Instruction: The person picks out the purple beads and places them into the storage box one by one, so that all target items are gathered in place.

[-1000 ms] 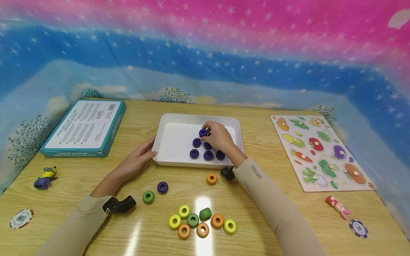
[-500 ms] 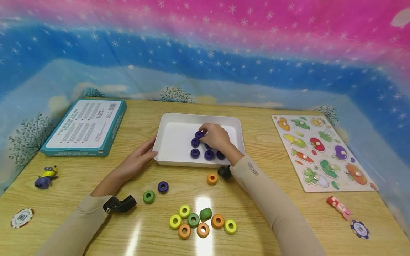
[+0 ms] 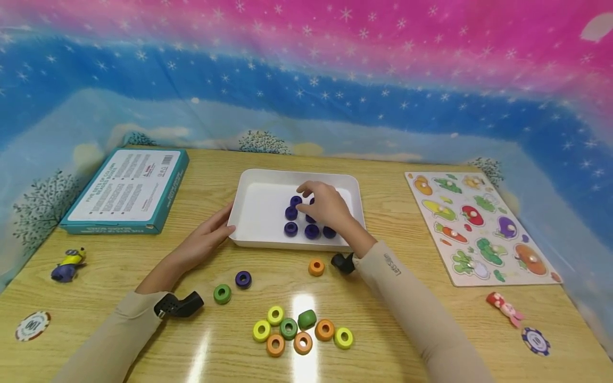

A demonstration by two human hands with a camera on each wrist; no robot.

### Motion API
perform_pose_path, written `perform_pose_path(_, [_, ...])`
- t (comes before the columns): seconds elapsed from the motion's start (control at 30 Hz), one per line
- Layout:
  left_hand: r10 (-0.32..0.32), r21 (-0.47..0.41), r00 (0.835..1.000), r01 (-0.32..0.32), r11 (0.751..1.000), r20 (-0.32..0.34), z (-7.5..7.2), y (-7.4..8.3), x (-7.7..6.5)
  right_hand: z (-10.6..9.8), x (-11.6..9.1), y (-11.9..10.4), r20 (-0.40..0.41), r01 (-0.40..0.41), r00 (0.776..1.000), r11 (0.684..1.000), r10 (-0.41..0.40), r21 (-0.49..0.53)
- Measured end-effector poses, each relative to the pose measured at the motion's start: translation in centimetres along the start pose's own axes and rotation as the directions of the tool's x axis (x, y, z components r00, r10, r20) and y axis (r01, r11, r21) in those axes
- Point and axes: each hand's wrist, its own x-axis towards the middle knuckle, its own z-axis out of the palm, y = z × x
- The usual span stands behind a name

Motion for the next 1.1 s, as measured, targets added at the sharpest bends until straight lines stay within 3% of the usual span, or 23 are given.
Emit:
perform_pose_path(0.1, [0.002,-0.002,1.0,-0.002,1.0,0.002,-0.1,0.0,-0.1,0.0,-0.8,-1.1,0.052,0.166,0.984,0.985,-0.169,0.051])
perform_pose_path(0.27, [0.013,-0.011,1.0,-0.013,1.0,0.011,-0.2,0.1,-0.1,0.6,-2.0,-3.1,0.206,0.386,0.889,0.911,-0.409,0.141])
perform_pose_path(0.5, [0.012,-0.011,1.0,-0.012,1.0,0.018,-0.1,0.2,-0.1,2.3,-2.6,-5.3,0.407,0.497,0.738,0.842,-0.538,0.211])
perform_pose_path(0.63, [0.008,-0.003,1.0,-0.008,1.0,0.017,-0.1,0.3,-0.1,3.5,-2.4,-6.1,0.491,0.527,0.675,0.826,-0.551,0.202])
perform_pose_path(0.8, [0.003,-0.006,1.0,-0.003,1.0,0.017,-0.1,0.3,0.0,4.7,-2.2,-6.7,0.546,0.562,0.642,0.815,-0.537,0.14])
perform_pose_path(0.93, [0.004,-0.017,1.0,-0.003,1.0,0.025,-0.1,0.3,0.0,5.4,-2.2,-7.1,0.57,0.601,0.631,0.797,-0.526,0.069])
perform_pose_path(1.1, [0.002,-0.012,1.0,-0.001,1.0,0.014,0.0,0.2,0.0,5.7,-2.3,-7.3,0.576,0.612,0.623,0.788,-0.529,0.063])
